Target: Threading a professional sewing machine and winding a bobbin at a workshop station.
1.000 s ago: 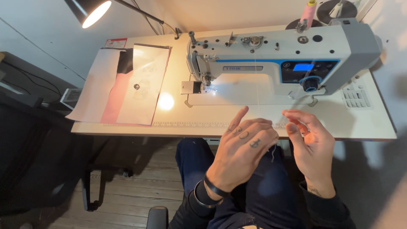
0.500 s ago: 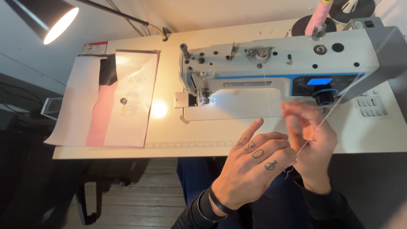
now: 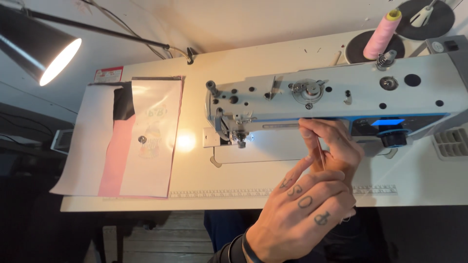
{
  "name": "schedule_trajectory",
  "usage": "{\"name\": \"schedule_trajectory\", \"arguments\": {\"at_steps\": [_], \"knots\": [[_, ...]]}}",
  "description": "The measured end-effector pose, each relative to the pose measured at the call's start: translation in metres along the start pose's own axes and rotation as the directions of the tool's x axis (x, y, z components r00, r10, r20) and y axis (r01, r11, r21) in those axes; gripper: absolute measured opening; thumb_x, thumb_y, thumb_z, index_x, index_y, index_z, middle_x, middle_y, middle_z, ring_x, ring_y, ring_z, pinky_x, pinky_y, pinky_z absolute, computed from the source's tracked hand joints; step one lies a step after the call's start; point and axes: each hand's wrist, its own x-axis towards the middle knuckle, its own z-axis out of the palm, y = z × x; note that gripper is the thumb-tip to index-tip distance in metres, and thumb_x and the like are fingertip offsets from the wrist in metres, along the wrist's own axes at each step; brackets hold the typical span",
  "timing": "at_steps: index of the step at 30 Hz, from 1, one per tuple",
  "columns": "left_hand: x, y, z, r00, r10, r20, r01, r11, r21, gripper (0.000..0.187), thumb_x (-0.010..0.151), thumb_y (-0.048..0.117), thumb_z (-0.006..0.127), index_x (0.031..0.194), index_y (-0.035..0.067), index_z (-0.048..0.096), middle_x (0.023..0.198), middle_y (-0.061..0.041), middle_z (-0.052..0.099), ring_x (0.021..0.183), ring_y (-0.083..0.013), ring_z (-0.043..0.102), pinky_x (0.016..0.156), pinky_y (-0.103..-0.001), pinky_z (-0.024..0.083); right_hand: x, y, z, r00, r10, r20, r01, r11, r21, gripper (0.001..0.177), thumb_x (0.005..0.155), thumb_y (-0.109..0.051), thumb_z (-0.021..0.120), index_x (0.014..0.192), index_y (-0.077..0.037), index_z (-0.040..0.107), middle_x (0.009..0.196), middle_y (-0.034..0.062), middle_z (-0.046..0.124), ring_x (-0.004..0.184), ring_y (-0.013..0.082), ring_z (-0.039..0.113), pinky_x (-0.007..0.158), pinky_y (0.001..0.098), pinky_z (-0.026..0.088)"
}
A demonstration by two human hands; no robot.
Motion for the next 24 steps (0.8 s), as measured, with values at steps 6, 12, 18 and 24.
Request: {"name": "schedule_trajectory", "arguments": {"at_steps": [6,12,18,24], "knots": [[0.004,0.008,-0.012,0.999,0.018,0.044,-0.018,1.0,0.001,0.018,0.103,0.013,0.075,0.117,0.007,0.066,0.125,-0.005,0.064,0.133,-0.0227,0.063,0.127,-0.052,0.042,0.003,-0.011,-0.021,0.996,0.089,0.024,-0.089,0.996,0.028,0.019,0.102,0.011,0.068,0.116,-0.002,0.068,0.106,0.0074,0.073,0.094,0.0116,0.072,0.084,0.0208,0.059],[-0.009,0.009,-0.005,1.0,0.009,0.024,-0.008,0.999,-0.046,0.018,0.103,0.009,0.076,0.118,0.009,0.065,0.12,-0.003,0.066,0.128,-0.0193,0.066,0.129,-0.049,0.04,0.002,-0.001,-0.045,0.644,0.619,0.45,-0.678,0.188,0.711,0.021,0.104,-0.001,0.054,0.119,0.002,0.067,0.109,0.0134,0.07,0.096,0.0169,0.068,0.087,0.0269,0.059],[-0.03,0.019,-0.002,0.997,-0.072,0.02,0.074,0.99,-0.121,0.017,0.098,0.007,0.075,0.112,0.009,0.066,0.117,-0.002,0.069,0.128,-0.0218,0.067,0.127,-0.048,0.038,-0.004,0.006,-0.048,0.555,0.427,0.714,-0.476,-0.541,0.693,0.02,0.108,-0.011,0.053,0.12,0.004,0.057,0.098,0.0076,0.06,0.075,0.0064,0.053,0.06,0.0164,0.047],[-0.044,0.023,-0.012,0.992,-0.108,0.063,0.116,0.985,-0.125,0.016,0.095,0.009,0.078,0.107,0.009,0.067,0.111,-0.003,0.069,0.118,-0.0208,0.068,0.127,-0.052,0.041,0.003,-0.025,-0.041,0.503,0.731,0.462,-0.699,0.029,0.715,0.019,0.104,-0.015,0.055,0.121,-0.009,0.06,0.078,-0.0044,0.046,0.06,0.0011,0.031,0.043,0.0158,0.019]]}}
